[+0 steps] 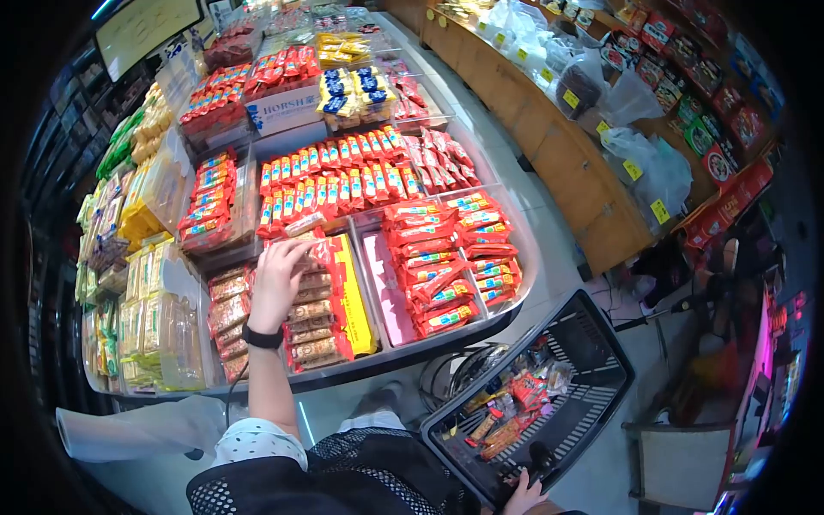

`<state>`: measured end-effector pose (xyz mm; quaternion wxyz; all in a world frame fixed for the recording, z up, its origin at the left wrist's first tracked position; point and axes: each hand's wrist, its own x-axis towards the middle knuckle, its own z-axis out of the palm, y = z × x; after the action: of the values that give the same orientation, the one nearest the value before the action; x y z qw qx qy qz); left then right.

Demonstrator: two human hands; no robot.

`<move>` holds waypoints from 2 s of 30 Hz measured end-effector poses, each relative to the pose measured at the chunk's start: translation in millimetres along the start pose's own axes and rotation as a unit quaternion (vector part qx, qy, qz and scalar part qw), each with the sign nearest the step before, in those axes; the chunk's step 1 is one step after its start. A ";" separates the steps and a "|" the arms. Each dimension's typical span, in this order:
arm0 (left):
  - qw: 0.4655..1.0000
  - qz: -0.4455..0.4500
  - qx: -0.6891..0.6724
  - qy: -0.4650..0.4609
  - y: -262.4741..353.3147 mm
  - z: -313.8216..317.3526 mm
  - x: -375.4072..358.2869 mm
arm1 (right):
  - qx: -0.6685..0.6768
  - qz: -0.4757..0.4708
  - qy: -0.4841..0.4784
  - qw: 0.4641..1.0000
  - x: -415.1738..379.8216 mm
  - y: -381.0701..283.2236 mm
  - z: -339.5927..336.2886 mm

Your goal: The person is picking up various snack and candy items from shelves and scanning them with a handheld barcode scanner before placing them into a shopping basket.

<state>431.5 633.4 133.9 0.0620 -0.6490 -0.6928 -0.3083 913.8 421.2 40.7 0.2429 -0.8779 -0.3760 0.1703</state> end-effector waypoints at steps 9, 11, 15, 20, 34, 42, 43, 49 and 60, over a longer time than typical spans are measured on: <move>0.983 -0.027 0.034 -0.180 -5.1 44.9 32.9 | -0.067 -0.081 0.045 0.994 50.4 9.3 6.0; 0.984 0.031 0.131 -0.118 -9.8 63.7 26.2 | -0.051 -0.081 0.037 0.995 62.6 5.4 -4.3; 0.949 0.256 0.165 0.087 53.6 68.9 34.4 | -0.101 -0.068 0.044 0.992 82.7 27.1 -13.6; 0.885 0.188 -0.402 -0.142 199.7 160.9 3.4 | -0.051 -0.042 0.049 0.997 92.6 43.8 -23.7; 0.742 0.358 -0.078 -0.561 394.0 322.3 -193.4 | -0.010 -0.057 0.096 0.994 96.0 57.5 -39.1; 0.607 0.438 0.001 -0.663 373.7 354.2 -230.7 | 0.035 -0.069 0.123 0.989 96.0 67.2 -37.0; 0.603 0.430 -0.045 -0.670 372.7 354.1 -229.8 | 0.037 -0.077 0.145 0.986 97.7 68.9 -33.3; 0.594 0.402 0.019 -0.696 351.5 360.4 -221.8 | 0.032 -0.106 0.152 0.982 104.1 53.0 -26.9; 0.632 0.309 -0.007 -0.711 334.2 345.6 -207.0 | -0.025 -0.056 0.081 0.995 106.2 22.5 -15.4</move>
<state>884.4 619.8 -128.1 -0.3626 -0.8436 -0.2792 0.2809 1004.3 482.1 28.5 0.2595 -0.8723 -0.4075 0.0748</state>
